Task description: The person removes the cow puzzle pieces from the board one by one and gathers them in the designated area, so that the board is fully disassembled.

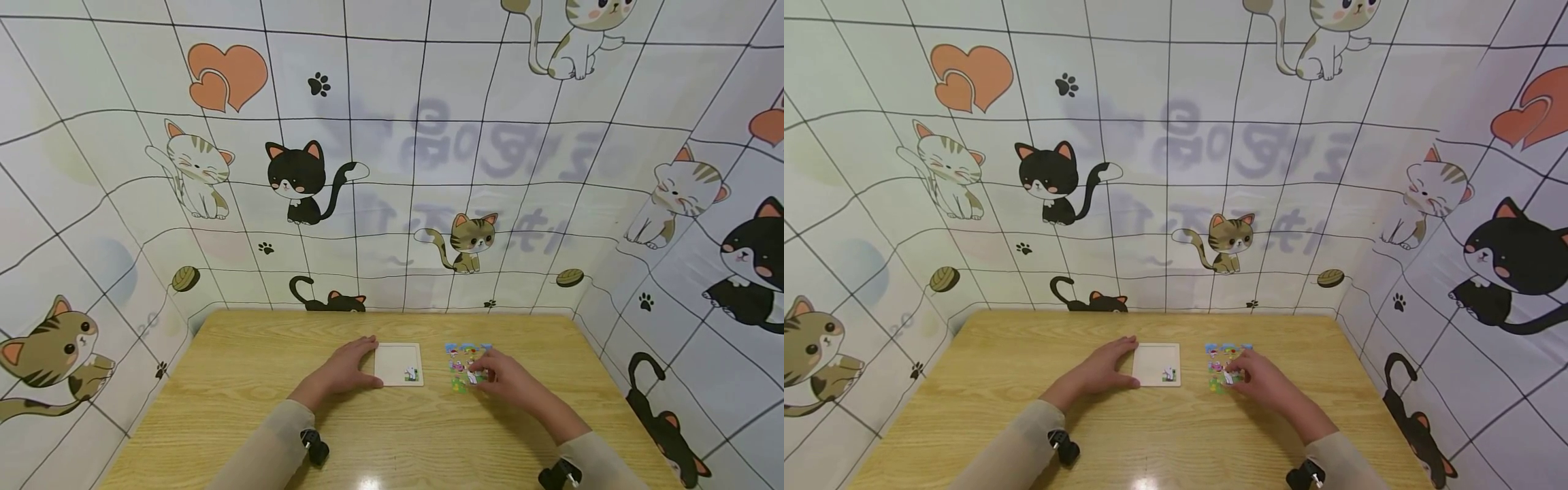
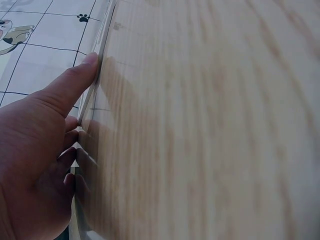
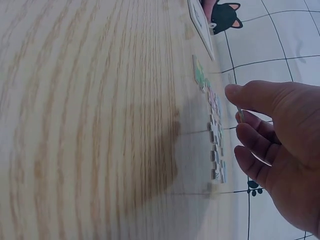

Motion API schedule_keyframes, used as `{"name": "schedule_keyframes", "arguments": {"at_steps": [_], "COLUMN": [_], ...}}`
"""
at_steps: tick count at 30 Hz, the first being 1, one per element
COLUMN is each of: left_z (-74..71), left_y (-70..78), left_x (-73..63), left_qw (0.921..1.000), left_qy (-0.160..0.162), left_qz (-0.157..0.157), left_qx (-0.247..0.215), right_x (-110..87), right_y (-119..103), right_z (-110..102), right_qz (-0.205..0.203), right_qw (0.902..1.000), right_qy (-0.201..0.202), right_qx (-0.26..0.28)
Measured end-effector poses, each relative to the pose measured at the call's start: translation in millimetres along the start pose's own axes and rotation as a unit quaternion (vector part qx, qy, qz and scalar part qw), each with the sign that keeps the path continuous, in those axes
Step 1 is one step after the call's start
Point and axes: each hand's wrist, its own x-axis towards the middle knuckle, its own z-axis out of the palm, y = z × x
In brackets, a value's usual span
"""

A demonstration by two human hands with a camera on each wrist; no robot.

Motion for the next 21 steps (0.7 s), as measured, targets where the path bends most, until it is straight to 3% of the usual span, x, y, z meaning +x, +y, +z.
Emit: {"name": "schedule_keyframes", "arguments": {"at_steps": [11,21], "left_z": [1.3,0.4], "left_y": [-1.1,-0.3], "left_x": [0.2,0.1], "left_qw": [1.0,1.0], "left_qy": [-0.001,-0.001], "left_qz": [0.001,-0.001], "left_qx": [0.001,-0.002], "right_x": [-3.7,-4.8], "right_y": [6.1,10.9], "right_z": [3.2,7.6], "right_qz": [0.033,0.006], "right_qw": [0.9992,0.9999], "right_qy": [-0.019,-0.011], "right_qx": [0.014,0.008]}}
